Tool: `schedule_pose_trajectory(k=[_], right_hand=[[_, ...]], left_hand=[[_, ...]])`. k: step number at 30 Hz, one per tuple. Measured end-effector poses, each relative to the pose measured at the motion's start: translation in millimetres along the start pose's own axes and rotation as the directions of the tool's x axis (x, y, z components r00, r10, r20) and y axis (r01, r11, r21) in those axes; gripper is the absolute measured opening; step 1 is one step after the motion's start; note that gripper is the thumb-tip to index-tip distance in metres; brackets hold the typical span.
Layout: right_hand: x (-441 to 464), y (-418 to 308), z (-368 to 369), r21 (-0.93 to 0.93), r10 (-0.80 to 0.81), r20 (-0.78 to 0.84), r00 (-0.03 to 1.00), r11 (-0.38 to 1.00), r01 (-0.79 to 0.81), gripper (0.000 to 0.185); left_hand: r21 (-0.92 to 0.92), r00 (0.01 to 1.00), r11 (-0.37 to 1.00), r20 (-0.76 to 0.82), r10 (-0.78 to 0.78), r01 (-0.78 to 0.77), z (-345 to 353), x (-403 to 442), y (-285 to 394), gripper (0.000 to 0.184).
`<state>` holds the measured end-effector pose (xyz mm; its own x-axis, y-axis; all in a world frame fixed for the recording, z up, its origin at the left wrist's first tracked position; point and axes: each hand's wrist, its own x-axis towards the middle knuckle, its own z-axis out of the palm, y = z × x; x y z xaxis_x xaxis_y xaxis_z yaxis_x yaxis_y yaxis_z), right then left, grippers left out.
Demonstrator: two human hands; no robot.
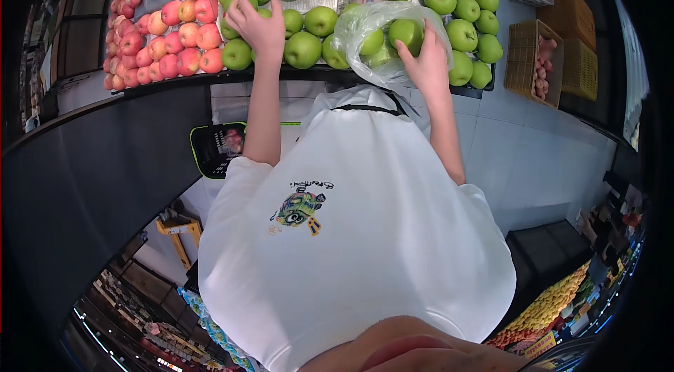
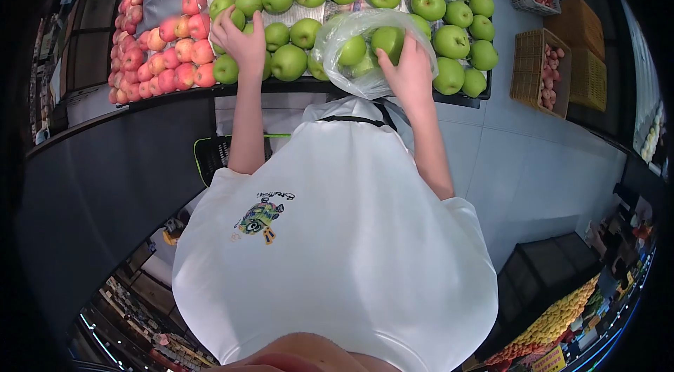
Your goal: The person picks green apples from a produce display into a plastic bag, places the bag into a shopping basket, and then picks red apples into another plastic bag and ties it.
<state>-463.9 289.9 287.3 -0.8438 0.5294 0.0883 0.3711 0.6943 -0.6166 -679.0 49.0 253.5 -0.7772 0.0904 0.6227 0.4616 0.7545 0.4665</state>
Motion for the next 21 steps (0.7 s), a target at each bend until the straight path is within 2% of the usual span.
schedule_pose_trajectory(k=[1, 2, 4, 5, 6, 8, 12, 14, 15, 17, 18, 20, 21], right_hand=[[-2, 1, 2, 0.015, -0.009, -0.015, 1.0, 1.0, 0.009, 0.066], [-3, 3, 3, 0.018, -0.016, -0.011, 1.0, 1.0, 0.016, 0.066], [-4, 4, 3, 0.085, -0.132, -0.129, 0.983, 0.986, 0.144, 0.063], [-5, 0, 4, 0.075, -0.148, -0.226, 0.963, 0.983, 0.168, 0.058], [-5, -4, 2, 0.076, -0.15, -0.228, 0.962, 0.982, 0.171, 0.058], [-6, -12, -4, 0.23, -0.099, -0.306, 0.947, 0.957, 0.175, 0.055], [-9, -14, -5, 0.34, -0.067, -0.336, 0.939, 0.921, 0.188, 0.054], [-11, -14, -7, 0.4, -0.075, -0.333, 0.94, 0.892, 0.213, 0.055], [-12, -14, -7, 0.397, -0.067, -0.34, 0.938, 0.894, 0.207, 0.055], [-16, -13, -8, 0.43, -0.071, -0.337, 0.939, 0.875, 0.22, 0.051], [-17, -12, -6, 0.427, -0.068, -0.337, 0.939, 0.878, 0.216, 0.051], [-17, -9, 0, 0.509, -0.04, -0.419, 0.907, 0.817, 0.27, 0.043], [-17, -9, 2, 0.508, -0.039, -0.417, 0.908, 0.819, 0.268, 0.043]], left_hand=[[0.178, 0.995, 0.982, -0.087, -0.04, 0.055, 1, 6, -10, 0.063], [0.185, 0.995, 0.981, -0.092, -0.042, 0.059, 1, 9, -19, 0.063], [0.35, 0.978, 0.924, 0.079, -0.194, 0.155, 3, 17, -31, 0.078], [0.43, 0.972, 0.893, 0.117, -0.204, 0.136, 7, 17, -43, 0.078], [0.43, 0.973, 0.892, 0.113, -0.203, 0.136, 5, 20, -47, 0.078], [0.397, 0.935, 0.892, 0.18, -0.306, 0.216, 3, 22, -52, 0.08], [0.327, 0.952, 0.926, 0.167, -0.255, 0.191, -1, 23, -56, 0.086], [0.134, 0.99, 0.987, 0.097, -0.107, 0.094, -7, 15, -48, 0.091], [0.126, 0.99, 0.988, 0.103, -0.1, 0.086, -12, 13, -36, 0.091], [-0.047, 0.998, 0.998, 0.051, -0.029, 0.032, -28, 9, -2, 0.093], [-0.051, 0.998, 0.998, 0.055, -0.03, 0.032, -36, 8, 13, 0.093], [-0.413, 0.988, 0.903, 0.145, -0.058, 0.114, -47, 5, 40, 0.094], [-0.497, 0.986, 0.86, 0.167, -0.031, 0.111, -48, 0, 48, 0.092]])
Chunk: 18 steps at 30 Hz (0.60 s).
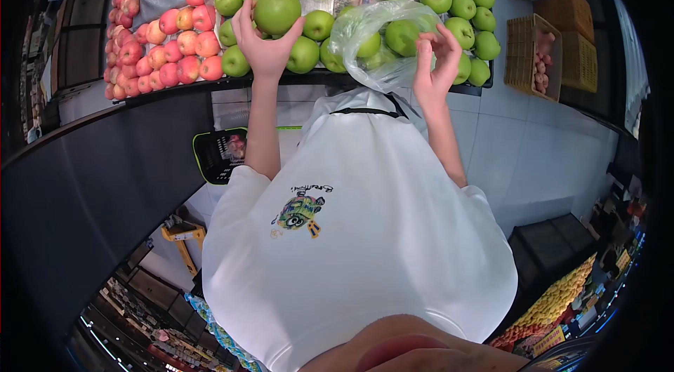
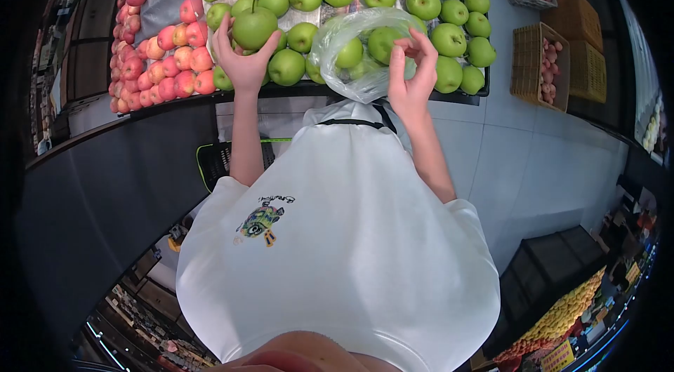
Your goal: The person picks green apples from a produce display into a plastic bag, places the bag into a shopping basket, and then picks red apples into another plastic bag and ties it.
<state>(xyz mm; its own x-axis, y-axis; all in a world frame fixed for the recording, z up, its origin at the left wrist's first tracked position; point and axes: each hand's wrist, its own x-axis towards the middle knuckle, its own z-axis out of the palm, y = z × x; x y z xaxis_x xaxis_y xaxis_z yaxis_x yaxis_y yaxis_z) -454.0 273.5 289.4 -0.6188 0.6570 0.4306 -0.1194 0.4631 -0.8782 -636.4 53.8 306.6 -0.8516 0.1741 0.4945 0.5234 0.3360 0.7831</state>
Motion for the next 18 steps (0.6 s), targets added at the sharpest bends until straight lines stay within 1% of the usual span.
schedule_pose_trajectory(k=[1, 2, 3, 4, 5, 6, 7, 8, 9, 10, 11, 12, 13, 15, 16, 17, 18], right_hand=[[-1, 1, 1, 0.094, -0.003, -0.026, 1.0, 0.996, 0.005, 0.039], [-2, 1, 2, 0.187, -0.004, -0.052, 0.999, 0.982, 0.014, 0.035], [-3, -1, 2, 0.184, -0.004, -0.05, 0.999, 0.983, 0.013, 0.035], [-2, -4, 2, 0.26, -0.01, -0.013, 1.0, 0.965, 0.014, 0.032], [-1, -7, 1, 0.335, -0.02, 0.021, 1.0, 0.942, 0.012, 0.029], [0, -11, -1, 0.331, -0.019, 0.02, 1.0, 0.943, 0.012, 0.029], [2, -17, -4, 0.388, 0.075, 0.147, 0.986, 0.913, -0.127, 0.029], [3, -23, -7, 0.426, 0.16, 0.275, 0.948, 0.864, -0.269, 0.03], [5, -28, -6, 0.423, 0.162, 0.27, 0.949, 0.865, -0.268, 0.03], [7, -33, -4, 0.534, 0.175, 0.347, 0.921, 0.771, -0.348, 0.031], [9, -38, -4, 0.626, 0.172, 0.425, 0.889, 0.654, -0.426, 0.033], [11, -41, -6, 0.644, 0.146, 0.518, 0.843, 0.582, -0.497, 0.046], [10, -46, -5, 0.646, 0.148, 0.515, 0.844, 0.581, -0.496, 0.046], [8, -56, 0, 0.614, 0.084, 0.54, 0.837, 0.641, -0.461, 0.061], [9, -58, -1, 0.586, 0.034, 0.59, 0.807, 0.67, -0.456, 0.071], [7, -58, 0, 0.586, 0.036, 0.587, 0.809, 0.671, -0.455, 0.071], [5, -58, 1, 0.62, 0.054, 0.579, 0.813, 0.618, -0.483, 0.072]], left_hand=[[-0.001, 1.0, 1.0, 0.001, -0.003, 0.003, 3, -4, 8, 0.092], [-0.107, 0.998, 0.994, 0.065, 0.012, -0.005, 6, -8, 17, 0.091], [-0.214, 0.991, 0.977, 0.126, 0.034, -0.006, 9, -11, 27, 0.09], [-0.231, 0.987, 0.972, 0.144, 0.068, -0.033, 11, -13, 42, 0.088], [-0.234, 0.987, 0.972, 0.146, 0.066, -0.03, 13, -15, 48, 0.088], [-0.31, 0.975, 0.945, 0.158, 0.156, -0.101, 16, -16, 53, 0.088], [-0.384, 0.956, 0.908, 0.164, 0.245, -0.167, 19, -18, 58, 0.088], [-0.426, 0.956, 0.887, 0.141, 0.258, -0.177, 22, -22, 65, 0.087], [-0.43, 0.955, 0.885, 0.144, 0.26, -0.176, 27, -22, 68, 0.087], [-0.405, 0.921, 0.856, 0.078, 0.382, -0.321, 31, -21, 69, 0.086], [-0.367, 0.867, 0.809, 0.015, 0.498, -0.459, 34, -21, 70, 0.086], [-0.323, 0.835, 0.792, 0.012, 0.55, -0.518, 35, -22, 71, 0.088], [-0.326, 0.834, 0.792, 0.016, 0.552, -0.517, 36, -22, 73, 0.088], [-0.396, 0.771, 0.722, 0.053, 0.635, -0.568, 37, -22, 81, 0.091], [-0.457, 0.812, 0.733, 0.04, 0.582, -0.504, 40, -28, 83, 0.091], [-0.46, 0.811, 0.732, 0.042, 0.583, -0.503, 40, -33, 87, 0.091], [-0.621, 0.923, 0.764, 0.168, 0.347, -0.174, 38, -38, 91, 0.09]])
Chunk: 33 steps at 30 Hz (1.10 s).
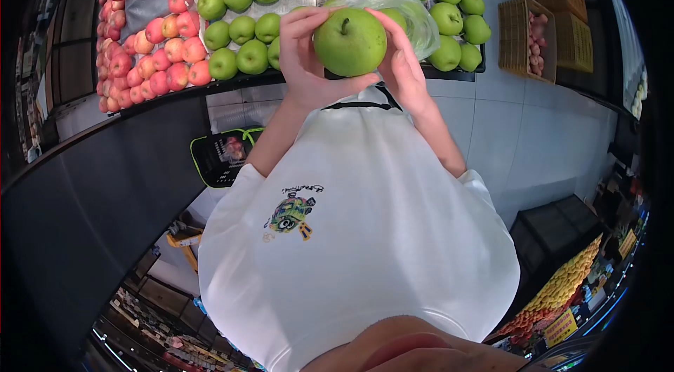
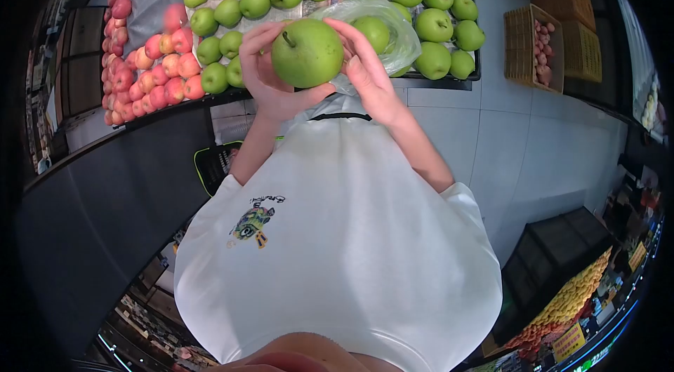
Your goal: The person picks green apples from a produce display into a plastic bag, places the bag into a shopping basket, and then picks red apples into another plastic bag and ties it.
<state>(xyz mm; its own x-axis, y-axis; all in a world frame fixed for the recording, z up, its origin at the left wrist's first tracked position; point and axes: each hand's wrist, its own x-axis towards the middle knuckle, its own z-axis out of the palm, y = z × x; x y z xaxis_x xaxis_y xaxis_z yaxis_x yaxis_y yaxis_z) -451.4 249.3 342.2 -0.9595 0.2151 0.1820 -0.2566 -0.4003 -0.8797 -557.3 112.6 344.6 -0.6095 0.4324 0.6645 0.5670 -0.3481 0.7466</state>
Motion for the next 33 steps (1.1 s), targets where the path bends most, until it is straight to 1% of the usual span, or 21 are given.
schedule_pose_trajectory(k=[1, 2, 3, 4, 5, 6, 7, 8, 9, 10, 12, 13, 15, 18, 22, 24, 25, 27, 28, 30, 33], right_hand=[[-1, 2, 1, 0.069, 0.006, -0.019, 1.0, 0.998, -0.005, 0.072], [-2, 6, 2, 0.035, 0.015, -0.054, 0.998, 0.999, -0.013, 0.074], [-3, 7, 3, 0.034, 0.016, -0.057, 0.998, 0.999, -0.014, 0.074], [-3, 7, 3, -0.055, -0.015, -0.069, 0.997, 0.998, 0.011, 0.074], [-3, 8, 3, -0.143, -0.048, -0.078, 0.996, 0.989, 0.036, 0.073], [-3, 7, 3, -0.142, -0.048, -0.079, 0.996, 0.989, 0.037, 0.073], [-3, 6, 3, -0.21, -0.069, -0.098, 0.993, 0.976, 0.047, 0.072], [-4, 6, 4, -0.278, -0.09, -0.115, 0.989, 0.959, 0.055, 0.071], [-4, 8, 2, -0.276, -0.089, -0.116, 0.989, 0.96, 0.054, 0.071], [-5, 12, 0, -0.307, -0.106, -0.114, 0.988, 0.949, 0.067, 0.07], [-5, 15, -3, -0.337, -0.122, -0.113, 0.986, 0.938, 0.077, 0.07], [-5, 15, -4, -0.341, -0.096, -0.121, 0.988, 0.939, 0.05, 0.07], [-5, 15, -5, -0.345, -0.069, -0.131, 0.989, 0.938, 0.019, 0.07], [-2, 14, -6, -0.337, -0.104, -0.151, 0.983, 0.94, 0.048, 0.068], [-2, 15, -13, -0.293, -0.117, -0.155, 0.981, 0.954, 0.067, 0.064], [-2, 15, -18, -0.285, -0.123, -0.148, 0.981, 0.955, 0.076, 0.063], [-3, 15, -19, -0.278, -0.098, -0.165, 0.981, 0.959, 0.049, 0.061], [-4, 17, -22, -0.271, -0.072, -0.181, 0.981, 0.962, 0.02, 0.059], [-4, 18, -23, -0.242, -0.038, -0.227, 0.973, 0.97, -0.019, 0.057], [-5, 17, -25, -0.211, -0.003, -0.272, 0.962, 0.976, -0.056, 0.056], [-8, 14, -29, -0.148, 0.07, -0.274, 0.959, 0.982, -0.114, 0.057]], left_hand=[[-0.229, 0.958, 0.932, -0.005, -0.288, 0.28, 3, -4, 3, 0.088], [-0.432, 0.862, 0.776, 0.005, -0.507, 0.459, 7, -12, 2, 0.085], [-0.433, 0.861, 0.774, 0.007, -0.508, 0.461, 9, -12, 4, 0.085], [-0.646, 0.781, 0.572, 0.063, -0.621, 0.506, 11, -9, 6, 0.082], [-0.804, 0.695, 0.321, 0.15, -0.704, 0.5, 13, -8, 7, 0.079], [-0.765, 0.691, 0.345, 0.173, -0.702, 0.543, 16, -7, 5, 0.076], [-0.764, 0.689, 0.345, 0.174, -0.703, 0.545, 17, -6, 7, 0.076], [-0.784, 0.64, 0.23, 0.258, -0.724, 0.576, 18, -3, 11, 0.077], [-0.792, 0.588, 0.112, 0.343, -0.732, 0.6, 20, 1, 15, 0.079], [-0.791, 0.587, 0.111, 0.343, -0.733, 0.601, 22, 1, 14, 0.079], [-0.794, 0.466, 0.02, 0.337, -0.818, 0.608, 25, 1, 12, 0.084], [-0.793, 0.464, 0.018, 0.338, -0.819, 0.609, 25, 1, 12, 0.084], [-0.774, 0.394, -0.019, 0.343, -0.853, 0.633, 25, 3, 13, 0.084], [-0.737, 0.378, -0.058, 0.41, -0.83, 0.674, 21, -1, 9, 0.083], [-0.699, 0.369, -0.052, 0.438, -0.82, 0.713, 20, 0, 8, 0.078], [-0.7, 0.3, -0.062, 0.383, -0.874, 0.711, 23, 4, 11, 0.078], [-0.7, 0.302, -0.063, 0.385, -0.872, 0.711, 22, 5, 11, 0.078], [-0.646, 0.257, -0.135, 0.475, -0.842, 0.751, 19, 6, 12, 0.077], [-0.646, 0.256, -0.136, 0.476, -0.841, 0.751, 18, 6, 11, 0.077], [-0.586, 0.188, -0.214, 0.549, -0.814, 0.782, 17, 8, 9, 0.079], [-0.594, 0.202, -0.214, 0.554, -0.808, 0.775, 17, 7, 9, 0.079]])
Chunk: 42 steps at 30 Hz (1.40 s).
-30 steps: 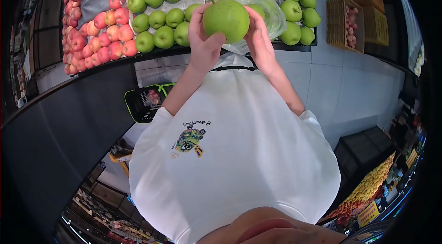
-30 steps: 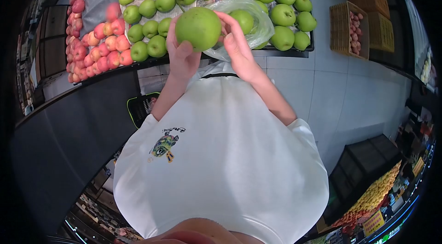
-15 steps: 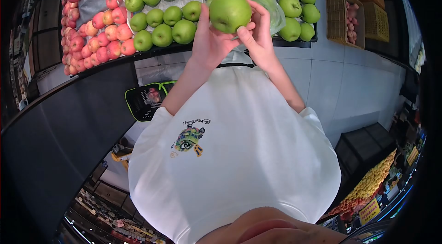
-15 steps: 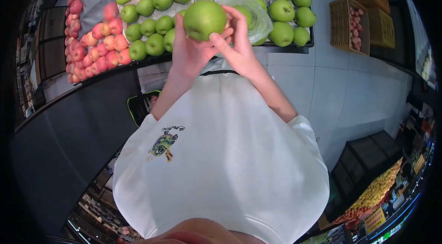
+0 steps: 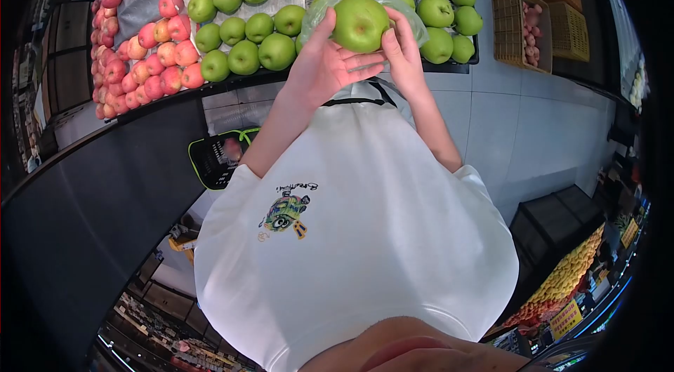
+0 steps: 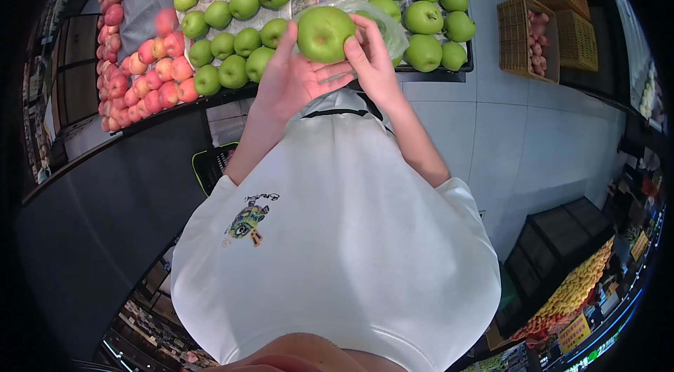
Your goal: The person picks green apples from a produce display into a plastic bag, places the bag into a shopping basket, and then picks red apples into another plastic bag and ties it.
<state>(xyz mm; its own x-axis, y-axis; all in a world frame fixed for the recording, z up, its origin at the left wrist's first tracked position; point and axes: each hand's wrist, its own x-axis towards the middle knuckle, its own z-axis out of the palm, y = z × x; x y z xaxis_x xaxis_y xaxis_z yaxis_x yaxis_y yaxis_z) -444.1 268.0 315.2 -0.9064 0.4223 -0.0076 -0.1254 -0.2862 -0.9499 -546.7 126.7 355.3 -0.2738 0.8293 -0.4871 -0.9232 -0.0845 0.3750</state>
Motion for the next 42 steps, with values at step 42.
schedule_pose_trajectory(k=[42], right_hand=[[73, -5, 7, -0.818, -0.243, 0.324, 0.914, 0.414, 0.399, 0.067]], left_hand=[[0.749, 0.692, 0.379, 0.143, 0.708, -0.543, -27, 34, 65, 0.026]])
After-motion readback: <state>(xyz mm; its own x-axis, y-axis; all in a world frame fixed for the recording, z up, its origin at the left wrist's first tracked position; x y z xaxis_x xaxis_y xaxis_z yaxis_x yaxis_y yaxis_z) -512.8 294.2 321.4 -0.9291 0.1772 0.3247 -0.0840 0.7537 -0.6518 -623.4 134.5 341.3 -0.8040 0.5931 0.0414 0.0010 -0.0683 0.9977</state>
